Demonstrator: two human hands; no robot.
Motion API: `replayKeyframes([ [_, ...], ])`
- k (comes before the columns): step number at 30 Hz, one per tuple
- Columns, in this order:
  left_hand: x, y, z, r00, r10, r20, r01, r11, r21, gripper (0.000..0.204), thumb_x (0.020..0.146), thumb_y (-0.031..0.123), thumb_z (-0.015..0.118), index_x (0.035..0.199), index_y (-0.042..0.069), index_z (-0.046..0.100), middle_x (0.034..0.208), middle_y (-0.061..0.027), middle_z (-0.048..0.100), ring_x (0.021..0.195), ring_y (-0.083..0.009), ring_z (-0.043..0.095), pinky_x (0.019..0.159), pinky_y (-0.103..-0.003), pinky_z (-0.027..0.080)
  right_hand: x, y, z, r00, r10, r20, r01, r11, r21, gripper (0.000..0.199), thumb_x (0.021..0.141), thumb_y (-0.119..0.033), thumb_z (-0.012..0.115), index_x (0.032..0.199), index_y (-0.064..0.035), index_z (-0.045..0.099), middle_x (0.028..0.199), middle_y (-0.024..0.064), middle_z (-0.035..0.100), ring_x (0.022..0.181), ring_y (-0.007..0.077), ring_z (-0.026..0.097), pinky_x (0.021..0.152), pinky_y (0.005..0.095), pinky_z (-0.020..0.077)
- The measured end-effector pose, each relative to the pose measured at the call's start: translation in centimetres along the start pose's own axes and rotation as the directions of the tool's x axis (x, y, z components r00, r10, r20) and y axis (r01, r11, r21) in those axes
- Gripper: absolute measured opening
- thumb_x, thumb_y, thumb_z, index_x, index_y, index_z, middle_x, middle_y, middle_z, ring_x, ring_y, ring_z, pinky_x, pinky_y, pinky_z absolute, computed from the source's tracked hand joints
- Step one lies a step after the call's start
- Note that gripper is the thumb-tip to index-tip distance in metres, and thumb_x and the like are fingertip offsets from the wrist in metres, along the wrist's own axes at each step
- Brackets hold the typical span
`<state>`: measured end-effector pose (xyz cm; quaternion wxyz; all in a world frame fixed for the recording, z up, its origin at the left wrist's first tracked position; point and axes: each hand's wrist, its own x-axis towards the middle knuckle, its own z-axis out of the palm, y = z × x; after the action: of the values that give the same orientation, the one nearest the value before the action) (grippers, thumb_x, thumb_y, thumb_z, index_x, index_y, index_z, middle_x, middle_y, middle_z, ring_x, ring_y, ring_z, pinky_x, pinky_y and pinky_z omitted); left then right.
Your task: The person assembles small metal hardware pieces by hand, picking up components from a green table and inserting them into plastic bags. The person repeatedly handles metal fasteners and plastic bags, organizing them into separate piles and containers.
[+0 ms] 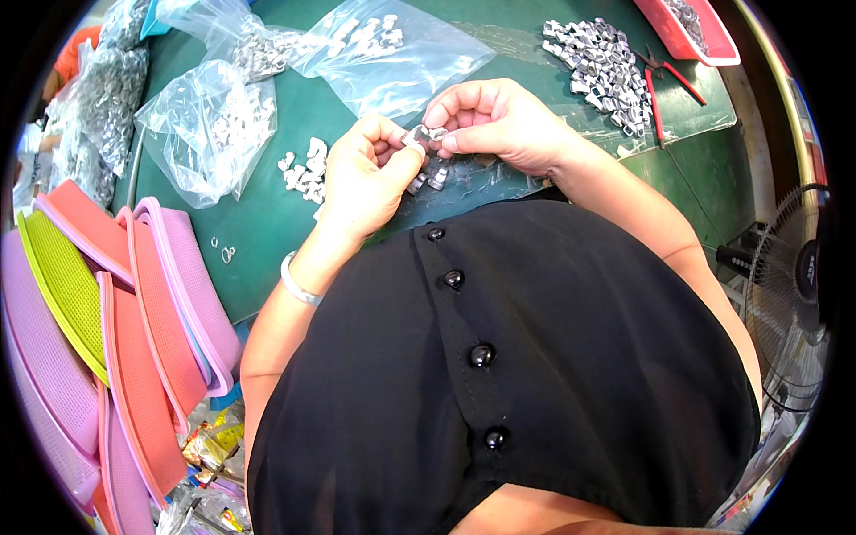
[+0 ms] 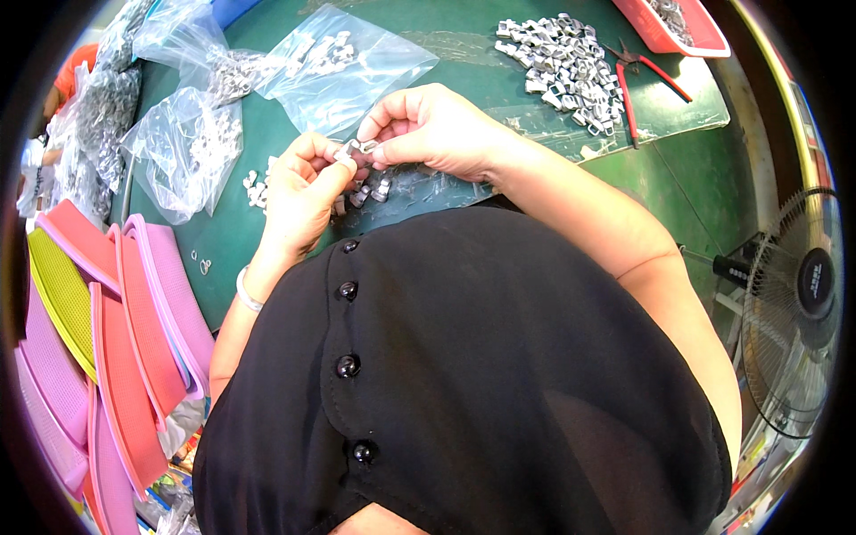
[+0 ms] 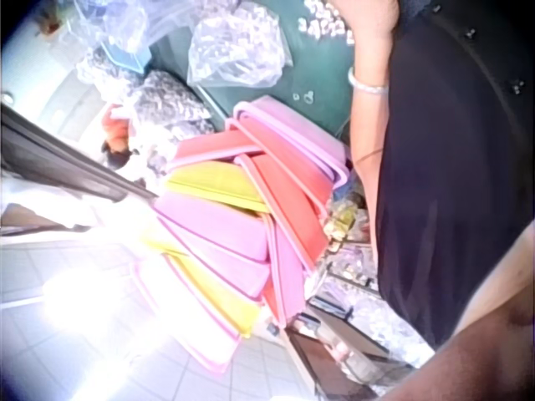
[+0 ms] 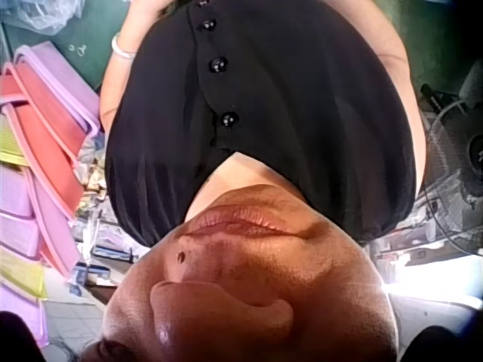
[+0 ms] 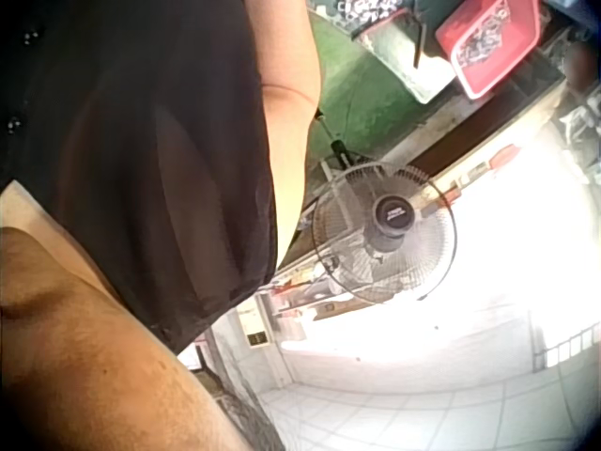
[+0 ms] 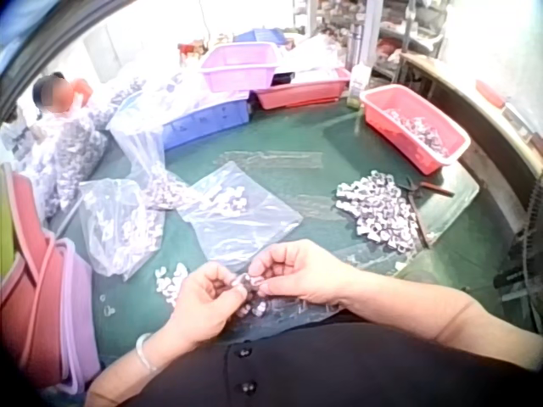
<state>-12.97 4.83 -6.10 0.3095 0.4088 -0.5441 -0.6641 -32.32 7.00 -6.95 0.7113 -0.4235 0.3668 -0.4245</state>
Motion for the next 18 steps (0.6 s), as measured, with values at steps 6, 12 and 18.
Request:
replayKeyframes([
  [6,-0.3,0.3,0.3,0.994,0.078,-0.071,-0.079,0.997,-0.009,0.008,0.080,0.000,0.059,0.081,0.001,0.051,0.078,-0.0050,0.061,0.070,-0.0064,0.057,0.062,-0.020,0.047,-0.4,0.0,0.6,0.978,-0.206,-0.036,0.167,0.872,-0.460,0.014,0.078,0.000,0.062,0.091,-0.0002,0.059,0.090,0.0030,0.058,0.078,0.0100,0.057,0.069,0.0228,0.0473],
  [12,-0.3,-0.8,-0.2,0.969,0.245,-0.033,-0.229,0.940,0.253,0.011,0.075,0.000,0.061,0.079,0.000,0.051,0.077,-0.0055,0.061,0.066,-0.0078,0.057,0.060,-0.021,0.047,-1.0,-0.5,1.2,0.877,-0.468,0.111,0.385,0.546,-0.744,0.013,0.075,0.001,0.061,0.088,-0.0012,0.057,0.091,0.0065,0.057,0.080,0.0162,0.057,0.069,0.0268,0.0468],
  [18,-0.7,0.3,0.3,0.931,0.357,0.078,-0.332,0.739,0.586,0.015,0.070,0.001,0.063,0.078,0.001,0.051,0.070,-0.0061,0.057,0.061,-0.0111,0.057,0.057,-0.024,0.048,-1.1,-0.5,1.3,0.820,-0.539,0.195,0.468,0.434,-0.769,0.015,0.072,0.002,0.061,0.086,-0.0013,0.057,0.091,0.0084,0.056,0.082,0.0219,0.057,0.071,0.0288,0.0473],
])
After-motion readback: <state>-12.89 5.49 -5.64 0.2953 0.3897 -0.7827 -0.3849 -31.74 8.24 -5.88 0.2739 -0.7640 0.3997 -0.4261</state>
